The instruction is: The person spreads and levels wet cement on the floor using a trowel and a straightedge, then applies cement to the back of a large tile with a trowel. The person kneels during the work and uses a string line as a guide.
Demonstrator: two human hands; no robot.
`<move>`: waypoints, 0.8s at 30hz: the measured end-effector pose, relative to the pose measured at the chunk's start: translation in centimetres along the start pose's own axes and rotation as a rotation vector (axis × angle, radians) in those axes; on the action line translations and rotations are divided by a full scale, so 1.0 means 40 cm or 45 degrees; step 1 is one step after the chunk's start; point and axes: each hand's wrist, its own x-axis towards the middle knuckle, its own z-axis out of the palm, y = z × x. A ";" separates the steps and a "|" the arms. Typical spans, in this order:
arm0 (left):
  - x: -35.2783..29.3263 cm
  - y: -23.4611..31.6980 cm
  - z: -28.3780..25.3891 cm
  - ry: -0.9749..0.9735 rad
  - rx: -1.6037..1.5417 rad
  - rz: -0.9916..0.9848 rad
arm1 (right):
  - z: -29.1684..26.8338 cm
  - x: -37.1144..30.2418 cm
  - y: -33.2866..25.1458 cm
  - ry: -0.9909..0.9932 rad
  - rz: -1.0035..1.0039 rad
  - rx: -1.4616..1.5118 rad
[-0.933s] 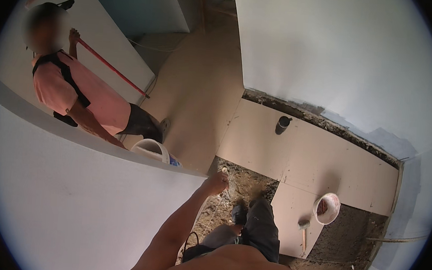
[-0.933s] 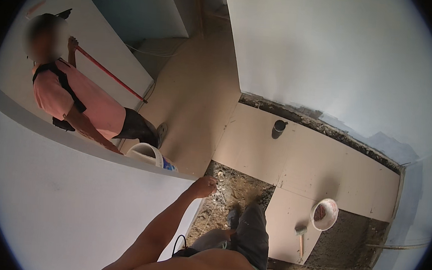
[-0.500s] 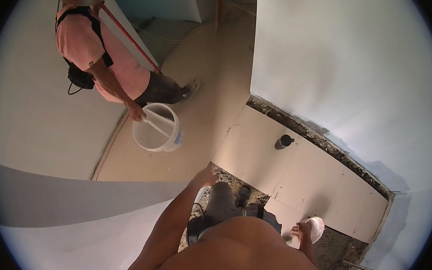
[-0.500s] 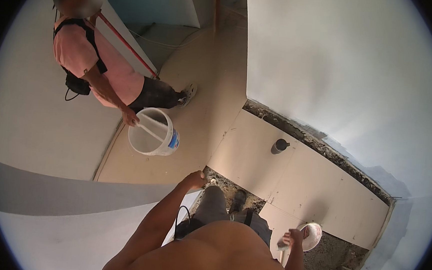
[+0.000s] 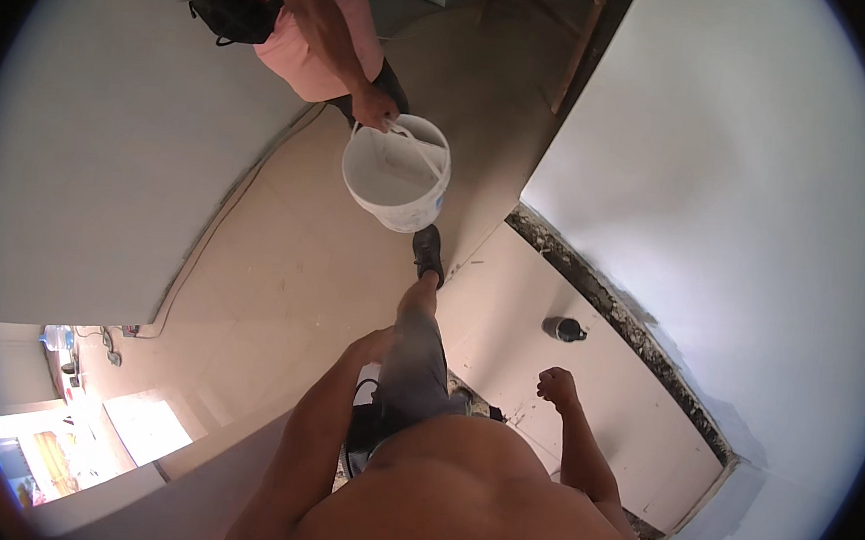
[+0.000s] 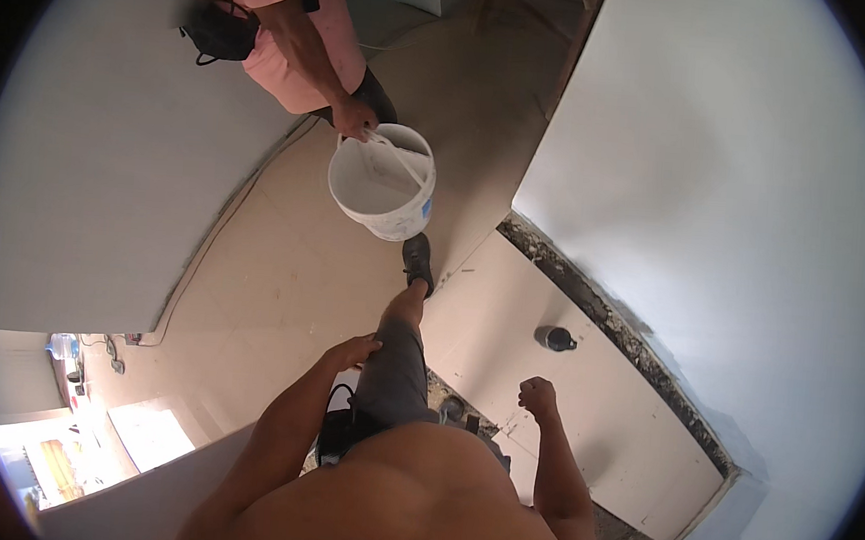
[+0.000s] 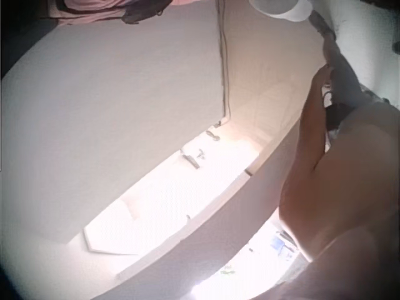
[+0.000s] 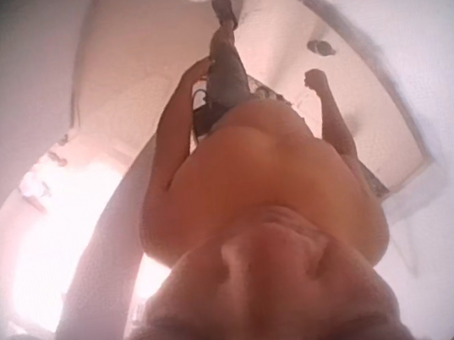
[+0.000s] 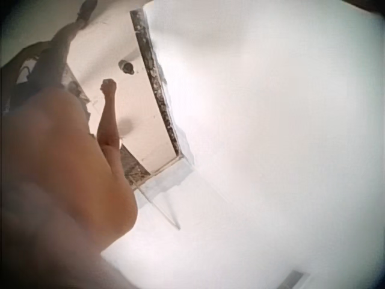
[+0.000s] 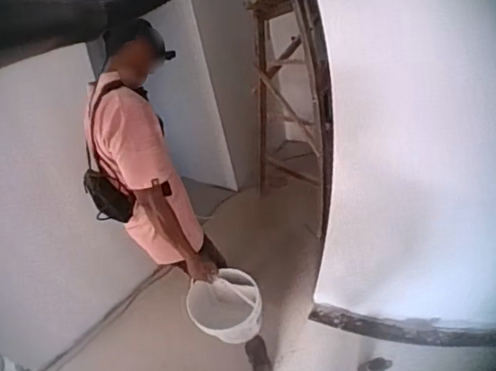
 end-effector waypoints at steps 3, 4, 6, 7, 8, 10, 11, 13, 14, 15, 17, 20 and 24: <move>0.077 0.039 -0.102 -0.103 -0.025 -0.021 | 0.068 0.114 -0.164 0.012 0.003 0.084; 0.130 0.062 -0.148 -0.091 -0.048 -0.059 | 0.070 0.174 -0.163 -0.019 0.037 0.181; 0.186 0.157 -0.284 -0.146 -0.084 -0.107 | 0.090 0.230 -0.246 -0.029 0.206 0.272; 0.193 0.189 -0.334 -0.184 -0.115 -0.152 | 0.099 0.213 -0.335 0.012 0.425 0.403; 0.229 0.195 -0.391 -0.183 0.077 -0.176 | 0.091 0.224 -0.406 -0.072 0.487 0.357; 0.220 0.335 -0.481 -0.354 0.417 -0.183 | 0.047 0.291 -0.376 -0.420 0.325 0.117; 0.221 0.424 -0.539 -0.431 0.609 -0.171 | 0.023 0.359 -0.311 -0.492 0.043 -0.375; 0.218 0.542 -0.623 -0.396 0.557 -0.222 | 0.011 0.394 -0.409 -0.340 -0.471 -1.467; 0.233 0.588 -0.661 -0.335 0.593 -0.231 | 0.008 0.445 -0.413 -0.322 0.061 -0.979; 0.259 0.617 -0.698 -0.272 0.624 -0.251 | -0.011 0.445 -0.468 -0.231 0.364 -0.479; 0.316 0.667 -0.754 -0.090 0.629 -0.109 | -0.040 0.466 -0.591 -0.084 0.571 0.059; 0.350 0.822 -0.832 0.057 0.605 0.000 | -0.071 0.545 -0.746 -0.067 0.579 0.177; 0.438 0.830 -0.949 0.318 0.583 0.235 | -0.071 0.689 -0.966 -0.201 0.536 0.089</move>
